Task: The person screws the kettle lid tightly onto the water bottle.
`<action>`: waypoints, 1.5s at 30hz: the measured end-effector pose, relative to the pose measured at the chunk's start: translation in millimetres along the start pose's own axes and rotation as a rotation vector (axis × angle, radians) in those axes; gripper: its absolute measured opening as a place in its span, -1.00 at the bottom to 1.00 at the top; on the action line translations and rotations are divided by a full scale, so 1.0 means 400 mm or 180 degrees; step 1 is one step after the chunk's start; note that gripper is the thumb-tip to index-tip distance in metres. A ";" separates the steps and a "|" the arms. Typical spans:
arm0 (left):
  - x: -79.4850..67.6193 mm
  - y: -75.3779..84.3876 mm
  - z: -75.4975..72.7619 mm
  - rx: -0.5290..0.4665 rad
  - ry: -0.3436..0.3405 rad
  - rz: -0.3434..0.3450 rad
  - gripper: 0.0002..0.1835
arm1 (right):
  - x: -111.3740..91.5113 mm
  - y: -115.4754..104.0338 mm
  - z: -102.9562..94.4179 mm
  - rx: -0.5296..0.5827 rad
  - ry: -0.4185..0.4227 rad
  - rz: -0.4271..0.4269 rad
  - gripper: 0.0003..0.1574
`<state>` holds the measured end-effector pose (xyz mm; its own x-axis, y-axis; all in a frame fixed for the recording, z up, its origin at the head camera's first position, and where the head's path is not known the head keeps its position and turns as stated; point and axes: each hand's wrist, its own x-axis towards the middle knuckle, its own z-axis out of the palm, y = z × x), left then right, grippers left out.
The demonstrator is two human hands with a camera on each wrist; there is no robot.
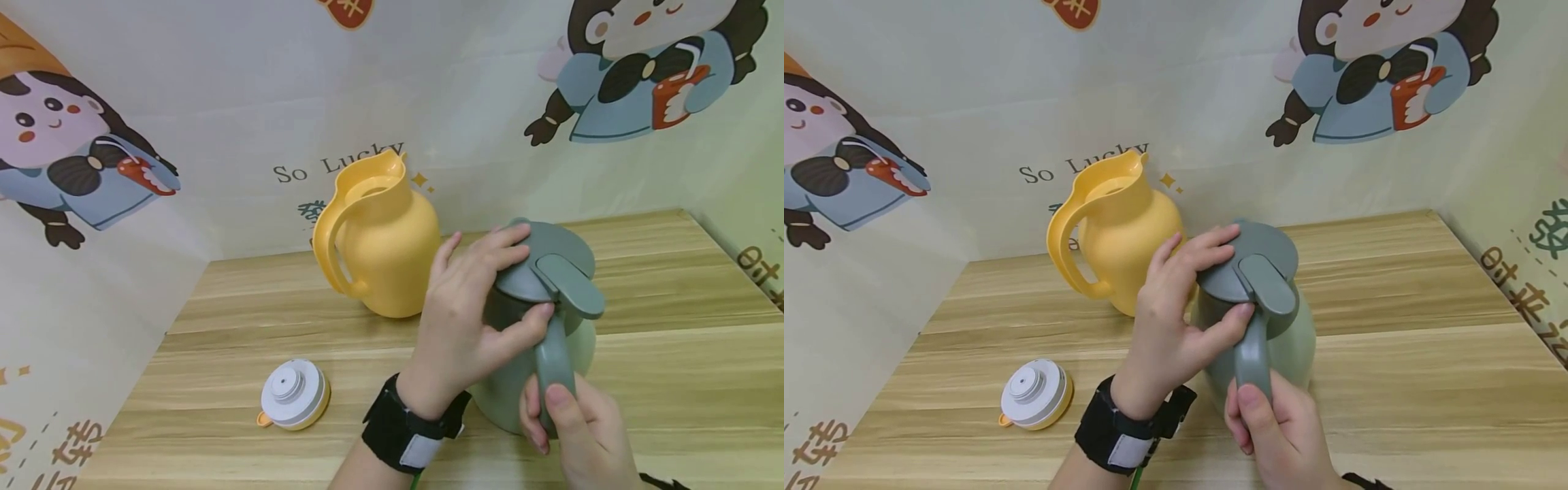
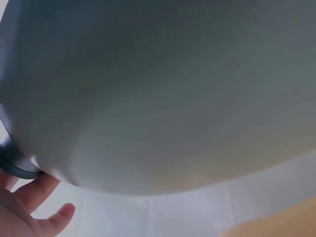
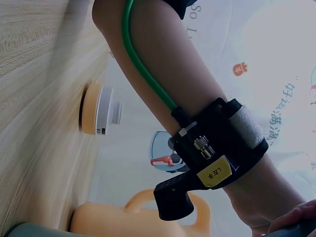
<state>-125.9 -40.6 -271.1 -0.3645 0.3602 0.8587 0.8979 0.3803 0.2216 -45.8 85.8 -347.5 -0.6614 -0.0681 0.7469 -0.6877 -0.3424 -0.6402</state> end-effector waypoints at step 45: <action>0.028 0.056 -0.011 0.0512 -0.0277 -0.0220 -0.48 | -0.001 0.002 -0.002 -0.0031 0.0015 -0.0007 -0.60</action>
<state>-108.7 -31.8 -254.2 -0.4501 0.3981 0.7993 0.8215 0.5354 0.1960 -46.4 86.2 -348.5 -0.6612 -0.0630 0.7475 -0.6920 -0.3335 -0.6402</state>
